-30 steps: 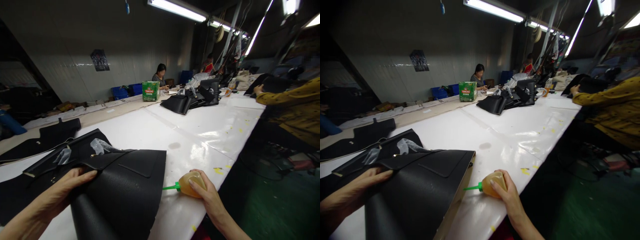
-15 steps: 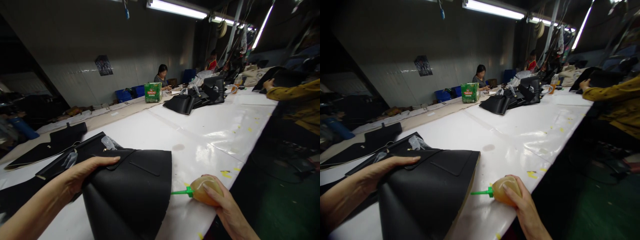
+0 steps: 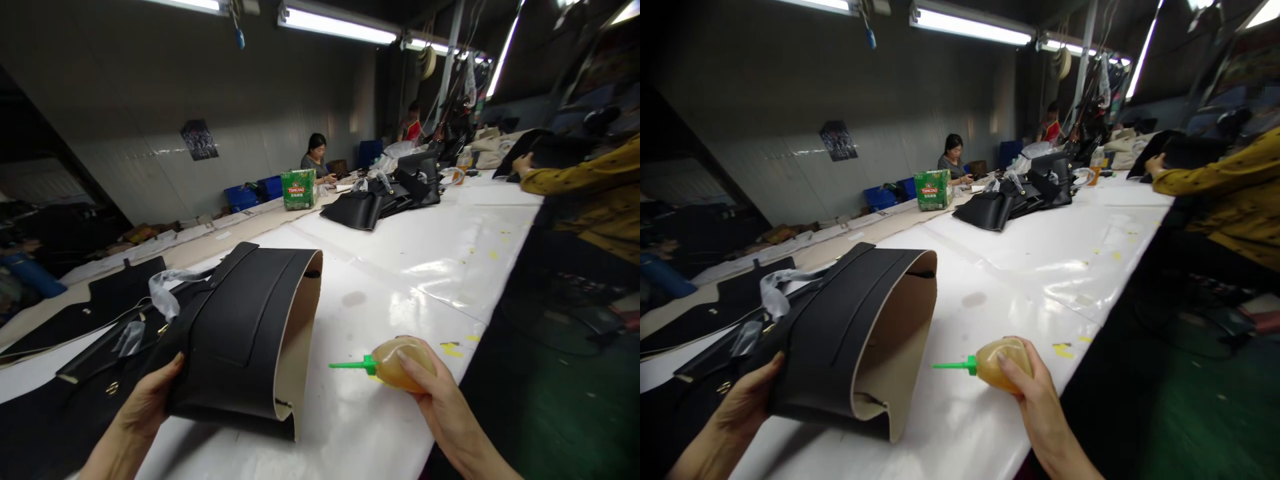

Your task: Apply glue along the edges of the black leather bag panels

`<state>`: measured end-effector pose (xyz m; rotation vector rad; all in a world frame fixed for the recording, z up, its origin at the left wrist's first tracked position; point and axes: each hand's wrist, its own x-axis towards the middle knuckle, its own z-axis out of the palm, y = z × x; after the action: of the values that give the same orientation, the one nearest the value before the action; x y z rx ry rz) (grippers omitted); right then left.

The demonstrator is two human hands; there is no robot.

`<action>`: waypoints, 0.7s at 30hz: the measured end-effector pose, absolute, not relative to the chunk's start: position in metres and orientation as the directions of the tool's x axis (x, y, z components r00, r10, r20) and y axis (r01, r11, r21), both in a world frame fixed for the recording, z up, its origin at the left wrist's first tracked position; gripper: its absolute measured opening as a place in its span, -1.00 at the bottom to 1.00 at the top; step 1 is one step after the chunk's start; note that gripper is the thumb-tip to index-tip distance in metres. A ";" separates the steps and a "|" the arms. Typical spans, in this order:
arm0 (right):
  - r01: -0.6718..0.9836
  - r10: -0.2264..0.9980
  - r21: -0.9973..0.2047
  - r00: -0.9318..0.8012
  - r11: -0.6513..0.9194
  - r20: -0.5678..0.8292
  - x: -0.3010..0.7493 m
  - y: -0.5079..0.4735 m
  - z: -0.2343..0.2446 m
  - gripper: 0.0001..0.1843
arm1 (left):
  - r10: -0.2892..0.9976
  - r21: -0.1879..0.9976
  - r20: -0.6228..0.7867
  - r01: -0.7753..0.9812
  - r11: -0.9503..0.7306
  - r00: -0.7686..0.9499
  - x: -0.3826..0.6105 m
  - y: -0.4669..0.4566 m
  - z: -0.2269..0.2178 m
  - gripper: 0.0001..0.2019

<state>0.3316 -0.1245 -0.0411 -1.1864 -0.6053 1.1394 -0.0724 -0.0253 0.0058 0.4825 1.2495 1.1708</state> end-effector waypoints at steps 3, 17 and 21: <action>-0.301 0.923 -0.953 0.352 -0.046 -0.156 0.325 -0.115 -0.043 -0.63 | 0.850 0.789 -0.521 -0.426 0.443 -0.081 -0.086 -0.030 -0.035 -0.79; 0.107 0.947 -0.988 0.312 -0.115 -0.076 0.285 -0.036 -0.059 -0.52 | 0.837 0.696 -0.546 -0.577 0.427 -0.039 -0.094 -0.025 -0.064 -0.67; 0.173 0.954 -0.977 0.293 -0.123 -0.068 0.287 -0.040 -0.063 -0.54 | 0.818 0.685 -0.572 -0.582 0.438 -0.058 -0.093 -0.024 -0.066 -0.55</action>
<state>0.2867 -0.0403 -0.0628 -1.5434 -1.0753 0.9621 -0.0934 -0.0237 -0.0661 0.2601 1.1485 1.1632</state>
